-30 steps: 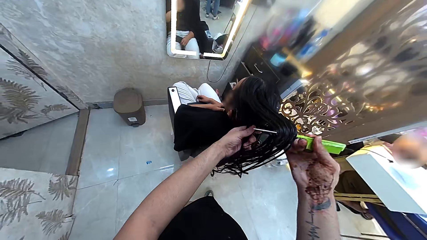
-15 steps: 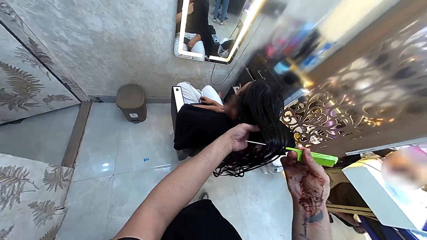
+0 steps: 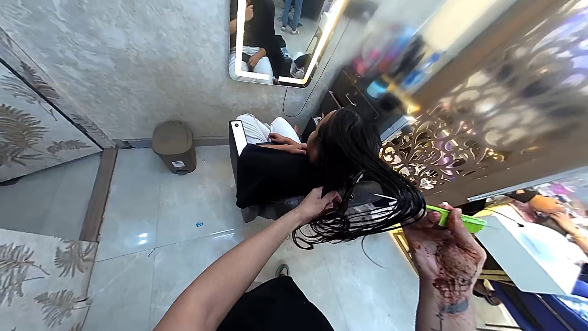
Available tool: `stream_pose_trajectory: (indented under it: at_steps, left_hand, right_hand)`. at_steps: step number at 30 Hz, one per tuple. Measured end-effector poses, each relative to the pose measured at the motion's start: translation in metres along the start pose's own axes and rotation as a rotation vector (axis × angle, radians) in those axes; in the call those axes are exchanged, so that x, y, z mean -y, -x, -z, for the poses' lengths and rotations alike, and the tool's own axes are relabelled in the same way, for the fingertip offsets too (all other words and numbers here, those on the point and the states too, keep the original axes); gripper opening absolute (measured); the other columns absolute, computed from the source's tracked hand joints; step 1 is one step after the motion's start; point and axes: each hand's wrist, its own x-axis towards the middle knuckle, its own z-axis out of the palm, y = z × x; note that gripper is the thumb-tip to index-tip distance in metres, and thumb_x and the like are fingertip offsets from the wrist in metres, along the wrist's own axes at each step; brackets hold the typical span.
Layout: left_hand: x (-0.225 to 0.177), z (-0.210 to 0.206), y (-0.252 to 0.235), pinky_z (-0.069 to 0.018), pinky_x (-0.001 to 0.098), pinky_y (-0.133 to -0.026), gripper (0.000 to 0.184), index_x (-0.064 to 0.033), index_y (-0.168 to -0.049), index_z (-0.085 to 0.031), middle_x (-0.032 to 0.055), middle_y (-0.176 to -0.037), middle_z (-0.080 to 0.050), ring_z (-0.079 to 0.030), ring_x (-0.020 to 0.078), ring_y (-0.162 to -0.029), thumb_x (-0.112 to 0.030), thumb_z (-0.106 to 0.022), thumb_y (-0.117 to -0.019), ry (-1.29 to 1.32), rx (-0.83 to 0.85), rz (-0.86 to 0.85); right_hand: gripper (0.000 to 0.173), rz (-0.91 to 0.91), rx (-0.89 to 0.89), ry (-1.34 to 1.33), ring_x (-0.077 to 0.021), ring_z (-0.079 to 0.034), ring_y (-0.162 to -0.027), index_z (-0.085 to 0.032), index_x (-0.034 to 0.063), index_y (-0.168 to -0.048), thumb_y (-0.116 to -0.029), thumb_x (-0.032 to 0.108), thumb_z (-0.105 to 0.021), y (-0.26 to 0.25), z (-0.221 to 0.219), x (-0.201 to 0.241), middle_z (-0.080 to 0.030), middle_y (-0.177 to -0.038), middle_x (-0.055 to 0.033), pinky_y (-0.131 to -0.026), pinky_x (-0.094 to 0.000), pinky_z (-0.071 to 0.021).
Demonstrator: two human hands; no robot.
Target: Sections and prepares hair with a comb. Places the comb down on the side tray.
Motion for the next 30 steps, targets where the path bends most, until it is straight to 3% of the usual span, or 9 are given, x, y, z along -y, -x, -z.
stream_pose_trajectory:
  at_steps: [3, 7, 10, 13, 16, 19, 25, 28, 30]
  left_hand:
    - [0.022, 0.001, 0.027, -0.0401, 0.0212, -0.054, 0.030, -0.0016, -0.113, -0.063, -0.0010, -0.070, -0.048, -0.043, 0.0044, -0.056, -0.023, -0.042, -0.1109, -0.132, 0.020, 0.038]
    - [0.050, 0.014, 0.032, -0.0532, 0.0367, -0.079, 0.026, 0.0035, -0.114, -0.064, 0.0136, -0.095, -0.066, -0.062, 0.0164, -0.083, -0.016, -0.048, -0.1084, -0.243, 0.088, 0.052]
    - [0.061, 0.026, 0.036, -0.0528, 0.0438, -0.089, 0.027, 0.0047, -0.120, -0.064, 0.0192, -0.106, -0.068, -0.065, 0.0239, -0.094, -0.016, -0.051, -0.1078, -0.364, 0.092, 0.180]
    - [0.063, 0.032, 0.042, -0.0512, 0.0549, -0.098, 0.030, 0.0021, -0.123, -0.066, 0.0240, -0.110, -0.070, -0.069, 0.0360, -0.105, -0.021, -0.055, -0.1065, -0.715, 0.030, 0.248]
    - [0.063, 0.019, 0.051, -0.0487, 0.0601, -0.102, 0.040, 0.0008, -0.137, -0.059, 0.0261, -0.121, -0.068, -0.065, 0.0424, -0.116, -0.025, -0.051, -0.1075, -1.045, -0.001, 0.308]
    - [0.095, 0.024, 0.058, -0.0470, 0.0558, -0.107, 0.040, -0.0012, -0.134, -0.062, 0.0229, -0.124, -0.068, -0.064, 0.0378, -0.122, -0.029, -0.048, -0.1085, -0.983, -0.081, 0.351]
    - [0.163, 0.062, 0.095, -0.0447, 0.0545, -0.109, 0.043, -0.0015, -0.131, -0.064, 0.0217, -0.129, -0.066, -0.062, 0.0355, -0.125, -0.034, -0.046, -0.1090, -0.948, 0.046, 0.544]
    - [0.184, 0.079, 0.110, -0.0439, 0.0522, -0.112, 0.061, -0.0014, -0.138, -0.058, 0.0211, -0.132, -0.064, -0.060, 0.0334, -0.126, -0.049, -0.062, -0.0997, -0.805, -0.082, 0.574]
    - [0.199, 0.096, 0.124, -0.0430, 0.0487, -0.115, 0.083, 0.0001, -0.148, -0.046, 0.0227, -0.141, -0.059, -0.057, 0.0333, -0.133, -0.044, -0.080, -0.0872, -0.592, -0.194, 0.540]
  right_hand:
    - [0.042, 0.012, 0.006, -0.017, -0.0065, -0.070, -0.080, -0.074, 0.0146, -0.100, -0.1104, 0.024, -0.035, -0.003, -0.004, 0.009, -0.072, -0.083, 0.0039, -0.083, -0.0254, -0.0590]
    - [0.042, 0.010, -0.018, 0.020, -0.0066, -0.070, -0.081, -0.072, 0.0166, -0.101, -0.1110, 0.026, -0.032, -0.007, -0.007, 0.022, -0.072, -0.084, 0.0050, -0.082, -0.0259, -0.0590]
    - [0.044, 0.020, -0.020, 0.044, -0.0050, -0.069, -0.081, -0.072, 0.0164, -0.101, -0.1114, 0.026, -0.030, -0.008, -0.008, 0.026, -0.071, -0.083, 0.0059, -0.081, -0.0232, -0.0579]
    - [0.043, 0.026, -0.059, 0.029, -0.0045, -0.068, -0.078, -0.072, 0.0164, -0.099, -0.1109, 0.028, -0.033, -0.009, -0.011, 0.027, -0.070, -0.079, 0.0058, -0.079, -0.0222, -0.0570]
    - [0.040, 0.002, -0.070, -0.022, -0.0044, -0.069, -0.080, -0.074, 0.0156, -0.100, -0.1104, 0.027, -0.037, -0.006, -0.016, 0.029, -0.071, -0.083, 0.0051, -0.079, -0.0208, -0.0571]
    - [0.041, 0.017, -0.062, -0.066, -0.0039, -0.069, -0.080, -0.074, 0.0144, -0.099, -0.1108, 0.026, -0.037, -0.003, -0.023, 0.034, -0.072, -0.083, 0.0049, -0.080, -0.0196, -0.0574]
    - [0.042, 0.097, -0.039, 0.039, -0.0007, -0.068, -0.082, -0.071, 0.0166, -0.098, -0.1116, 0.026, -0.032, -0.002, -0.024, 0.050, -0.071, -0.086, 0.0076, -0.079, -0.0173, -0.0570]
    - [0.041, 0.111, -0.082, -0.006, -0.0002, -0.069, -0.080, -0.071, 0.0135, -0.098, -0.1117, 0.024, -0.034, 0.003, -0.031, 0.050, -0.072, -0.085, 0.0058, -0.076, -0.0147, -0.0570]
    - [0.039, 0.102, -0.095, -0.026, -0.0002, -0.069, -0.079, -0.072, 0.0133, -0.097, -0.1110, 0.023, -0.036, 0.006, -0.030, 0.049, -0.072, -0.085, 0.0051, -0.075, -0.0148, -0.0577]
